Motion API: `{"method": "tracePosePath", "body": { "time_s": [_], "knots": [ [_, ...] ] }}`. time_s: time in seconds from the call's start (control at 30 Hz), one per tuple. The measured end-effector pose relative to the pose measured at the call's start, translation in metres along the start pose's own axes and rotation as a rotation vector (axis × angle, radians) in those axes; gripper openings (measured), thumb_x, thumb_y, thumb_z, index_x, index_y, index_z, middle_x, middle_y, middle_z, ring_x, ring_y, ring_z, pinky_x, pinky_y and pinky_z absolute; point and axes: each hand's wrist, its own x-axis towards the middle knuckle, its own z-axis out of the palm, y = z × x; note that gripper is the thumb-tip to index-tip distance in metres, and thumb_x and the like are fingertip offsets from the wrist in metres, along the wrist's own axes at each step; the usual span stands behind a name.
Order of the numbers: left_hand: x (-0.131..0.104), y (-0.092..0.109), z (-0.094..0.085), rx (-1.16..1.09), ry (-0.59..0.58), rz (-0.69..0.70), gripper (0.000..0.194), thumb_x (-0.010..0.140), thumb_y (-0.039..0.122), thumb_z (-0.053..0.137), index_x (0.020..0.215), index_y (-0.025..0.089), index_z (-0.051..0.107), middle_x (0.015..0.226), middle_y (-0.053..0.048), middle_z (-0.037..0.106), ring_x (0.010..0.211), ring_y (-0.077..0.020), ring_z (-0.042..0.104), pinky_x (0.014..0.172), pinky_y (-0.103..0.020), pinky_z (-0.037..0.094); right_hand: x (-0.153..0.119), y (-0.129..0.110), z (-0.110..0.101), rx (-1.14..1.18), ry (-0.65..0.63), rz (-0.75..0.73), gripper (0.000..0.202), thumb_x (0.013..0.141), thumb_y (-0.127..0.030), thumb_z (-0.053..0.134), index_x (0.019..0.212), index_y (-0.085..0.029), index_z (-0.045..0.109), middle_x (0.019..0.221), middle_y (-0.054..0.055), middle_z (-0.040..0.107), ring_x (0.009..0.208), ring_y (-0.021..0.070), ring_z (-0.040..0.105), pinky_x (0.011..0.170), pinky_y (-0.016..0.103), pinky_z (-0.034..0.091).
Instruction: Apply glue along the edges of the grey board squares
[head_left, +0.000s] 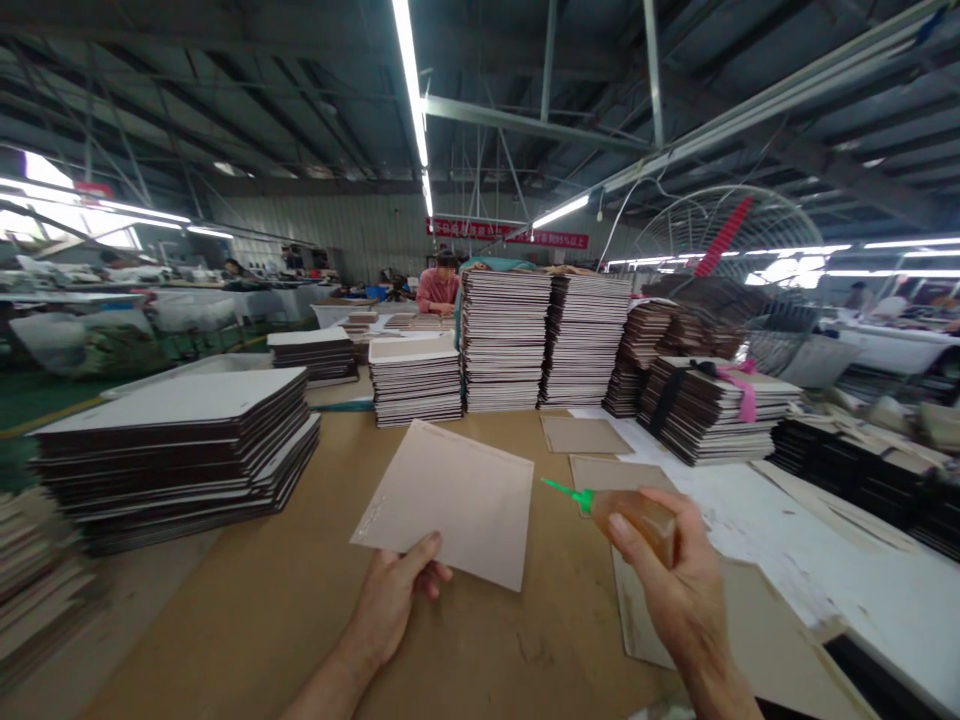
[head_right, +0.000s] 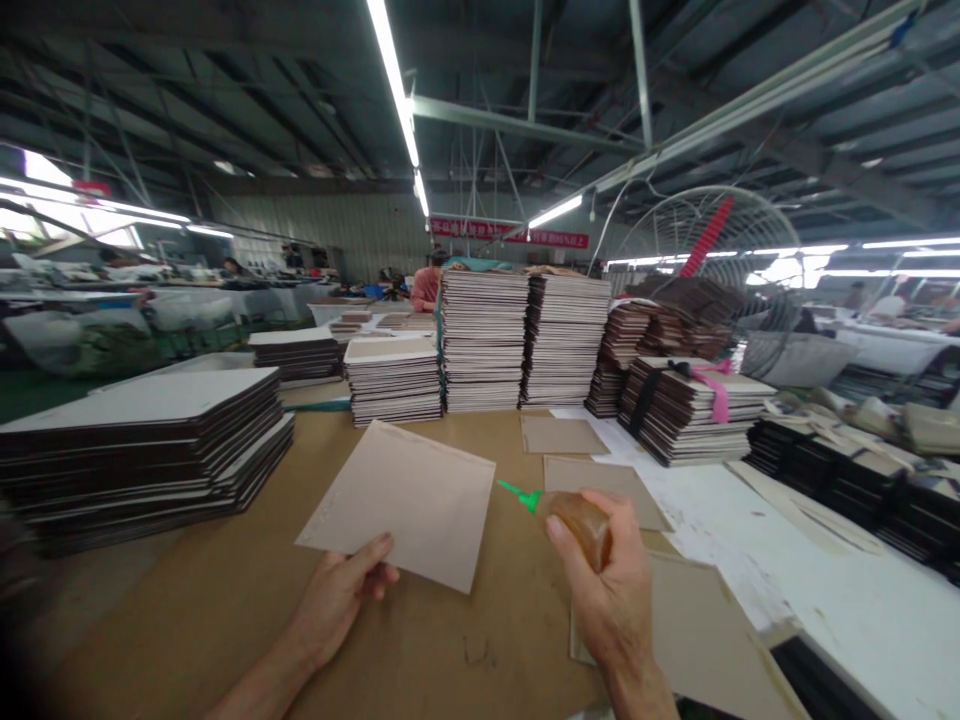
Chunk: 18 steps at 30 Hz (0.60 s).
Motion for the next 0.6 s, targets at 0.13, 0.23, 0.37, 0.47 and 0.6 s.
{"method": "tracePosePath", "body": {
  "time_s": [0.13, 0.23, 0.37, 0.47, 0.6],
  "knots": [
    [0.0, -0.001, -0.001, 0.006, -0.023, -0.001, 0.031, 0.077, 0.038, 0.068, 0.089, 0.01, 0.061, 0.061, -0.001, 0.063, 0.052, -0.0127, 0.058, 0.042, -0.02, 0.042, -0.009, 0.002, 0.002, 0.04, -0.154, 0.003, 0.036, 0.087, -0.048, 0.064, 0.111, -0.023, 0.053, 0.106, 0.004, 0.054, 0.093, 0.0235, 0.053, 0.08, 0.036, 0.043],
    [-0.002, 0.0, 0.0, -0.021, -0.013, 0.008, 0.031, 0.074, 0.038, 0.07, 0.09, 0.012, 0.061, 0.066, 0.0, 0.063, 0.053, -0.0133, 0.059, 0.041, -0.021, 0.042, -0.016, 0.002, 0.002, 0.018, -0.233, -0.049, 0.032, 0.09, -0.045, 0.06, 0.111, -0.023, 0.052, 0.106, 0.004, 0.052, 0.094, 0.0225, 0.052, 0.08, 0.034, 0.042],
    [-0.003, 0.003, 0.001, -0.039, 0.008, -0.001, 0.033, 0.071, 0.036, 0.072, 0.09, 0.013, 0.06, 0.067, 0.0, 0.062, 0.052, -0.0133, 0.059, 0.04, -0.021, 0.041, -0.024, 0.0, 0.001, -0.027, -0.282, -0.086, 0.029, 0.092, -0.044, 0.058, 0.112, -0.025, 0.051, 0.108, 0.003, 0.051, 0.097, 0.022, 0.052, 0.081, 0.033, 0.043],
    [-0.003, 0.004, 0.001, -0.016, 0.006, -0.014, 0.032, 0.072, 0.037, 0.072, 0.088, 0.011, 0.061, 0.064, 0.0, 0.062, 0.05, -0.0132, 0.058, 0.041, -0.021, 0.041, -0.03, -0.003, -0.002, -0.062, -0.354, -0.129, 0.027, 0.094, -0.043, 0.057, 0.113, -0.026, 0.05, 0.11, 0.002, 0.051, 0.098, 0.0212, 0.053, 0.08, 0.031, 0.045],
    [-0.002, 0.003, 0.0, -0.01, -0.004, -0.014, 0.031, 0.072, 0.037, 0.07, 0.088, 0.011, 0.061, 0.064, -0.001, 0.062, 0.05, -0.0132, 0.058, 0.04, -0.021, 0.041, -0.034, -0.004, -0.003, -0.08, -0.377, -0.2, 0.026, 0.094, -0.042, 0.057, 0.114, -0.026, 0.05, 0.112, 0.002, 0.051, 0.1, 0.0198, 0.053, 0.08, 0.029, 0.045]
  ]
}}
